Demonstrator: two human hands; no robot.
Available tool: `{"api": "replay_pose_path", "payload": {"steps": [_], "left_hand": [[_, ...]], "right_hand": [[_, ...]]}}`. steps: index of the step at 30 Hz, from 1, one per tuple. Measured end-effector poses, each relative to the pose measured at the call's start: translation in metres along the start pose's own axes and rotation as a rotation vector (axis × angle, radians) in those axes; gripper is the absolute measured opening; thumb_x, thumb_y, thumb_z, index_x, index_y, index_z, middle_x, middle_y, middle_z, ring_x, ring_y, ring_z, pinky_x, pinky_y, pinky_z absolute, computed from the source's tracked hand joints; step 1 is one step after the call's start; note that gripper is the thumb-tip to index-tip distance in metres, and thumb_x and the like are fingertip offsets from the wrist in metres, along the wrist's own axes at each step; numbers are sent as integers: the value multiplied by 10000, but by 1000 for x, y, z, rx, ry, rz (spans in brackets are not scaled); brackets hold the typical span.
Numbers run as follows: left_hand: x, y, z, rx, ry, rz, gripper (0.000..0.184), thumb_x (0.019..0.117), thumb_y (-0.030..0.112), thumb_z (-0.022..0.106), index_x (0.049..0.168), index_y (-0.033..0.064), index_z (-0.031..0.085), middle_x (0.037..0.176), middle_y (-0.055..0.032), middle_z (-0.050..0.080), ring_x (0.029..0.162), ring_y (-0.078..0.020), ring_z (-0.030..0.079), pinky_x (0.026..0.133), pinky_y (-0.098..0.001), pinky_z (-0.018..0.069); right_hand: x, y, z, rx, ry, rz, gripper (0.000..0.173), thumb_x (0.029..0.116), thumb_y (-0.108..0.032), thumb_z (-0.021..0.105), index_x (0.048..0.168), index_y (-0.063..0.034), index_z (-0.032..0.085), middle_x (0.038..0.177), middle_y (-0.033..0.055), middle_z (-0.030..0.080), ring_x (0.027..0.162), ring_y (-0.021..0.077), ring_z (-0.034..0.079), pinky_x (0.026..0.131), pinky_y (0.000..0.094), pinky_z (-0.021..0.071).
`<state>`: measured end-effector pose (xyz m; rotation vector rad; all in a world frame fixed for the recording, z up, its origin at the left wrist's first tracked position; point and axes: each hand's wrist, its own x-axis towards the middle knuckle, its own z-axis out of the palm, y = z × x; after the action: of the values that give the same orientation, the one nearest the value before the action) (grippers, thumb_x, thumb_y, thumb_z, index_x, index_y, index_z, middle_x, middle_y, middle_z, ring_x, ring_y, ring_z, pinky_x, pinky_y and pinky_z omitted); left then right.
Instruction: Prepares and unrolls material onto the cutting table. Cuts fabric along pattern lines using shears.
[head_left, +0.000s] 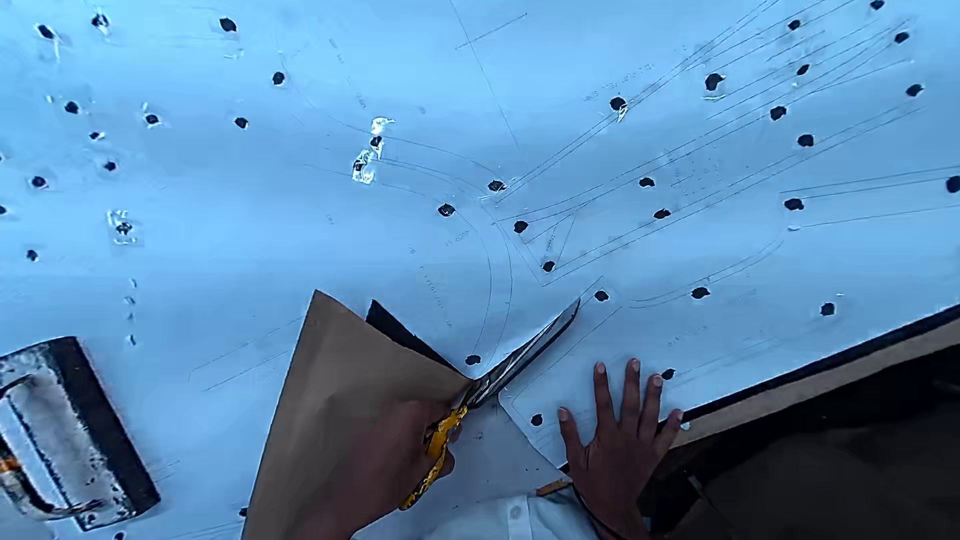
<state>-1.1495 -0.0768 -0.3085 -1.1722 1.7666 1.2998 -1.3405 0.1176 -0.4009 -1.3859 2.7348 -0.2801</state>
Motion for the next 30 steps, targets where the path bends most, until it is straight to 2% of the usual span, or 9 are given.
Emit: {"api": "replay_pose_path", "payload": {"steps": [7, 14, 21, 25, 27, 30], "left_hand": [[-2, -1, -3, 19, 3, 11, 186, 861, 191, 752, 1023, 100, 761, 847, -61, 708, 699, -212, 634, 669, -450, 525], [1, -2, 0, -20, 24, -8, 173, 847, 161, 760, 1010, 102, 758, 853, -41, 721, 686, -179, 645, 665, -424, 539], [5, -5, -3, -74, -6, -18, 134, 855, 123, 775, 987, 117, 757, 831, 10, 722, 655, -102, 631, 637, -324, 535], [4, -4, -2, -76, 2, -7, 135, 862, 129, 771, 996, 120, 756, 821, 17, 720, 639, -92, 626, 623, -312, 536], [4, 0, -3, -58, 0, 4, 151, 863, 129, 759, 1013, 109, 759, 821, -12, 706, 643, -124, 612, 625, -344, 522], [6, 9, -7, -17, -11, 3, 160, 871, 160, 758, 1024, 112, 758, 816, -28, 695, 661, -154, 613, 643, -382, 521]], "right_hand": [[0, 0, 0, 7, 8, -3, 728, 976, -740, 285, 1486, -297, 556, 1589, 114, 451, 1526, 390, 287, 1174, 706, 71], [-1, 0, -1, 12, 1, 7, 718, 978, -740, 281, 1508, -322, 523, 1619, 82, 413, 1545, 364, 251, 1185, 688, 57], [-1, 0, 1, -2, 4, 6, 726, 971, -747, 282, 1516, -326, 512, 1621, 88, 407, 1540, 371, 260, 1176, 697, 71], [-1, 0, 1, 11, -8, 12, 725, 973, -744, 286, 1523, -324, 502, 1630, 90, 392, 1545, 373, 245, 1181, 703, 57], [0, 0, 0, 2, -5, 8, 719, 975, -741, 281, 1507, -322, 525, 1617, 93, 413, 1535, 380, 270, 1170, 708, 85], [1, 0, 0, 2, -5, 4, 722, 976, -743, 278, 1507, -321, 526, 1618, 88, 413, 1540, 366, 264, 1178, 700, 68]]}}
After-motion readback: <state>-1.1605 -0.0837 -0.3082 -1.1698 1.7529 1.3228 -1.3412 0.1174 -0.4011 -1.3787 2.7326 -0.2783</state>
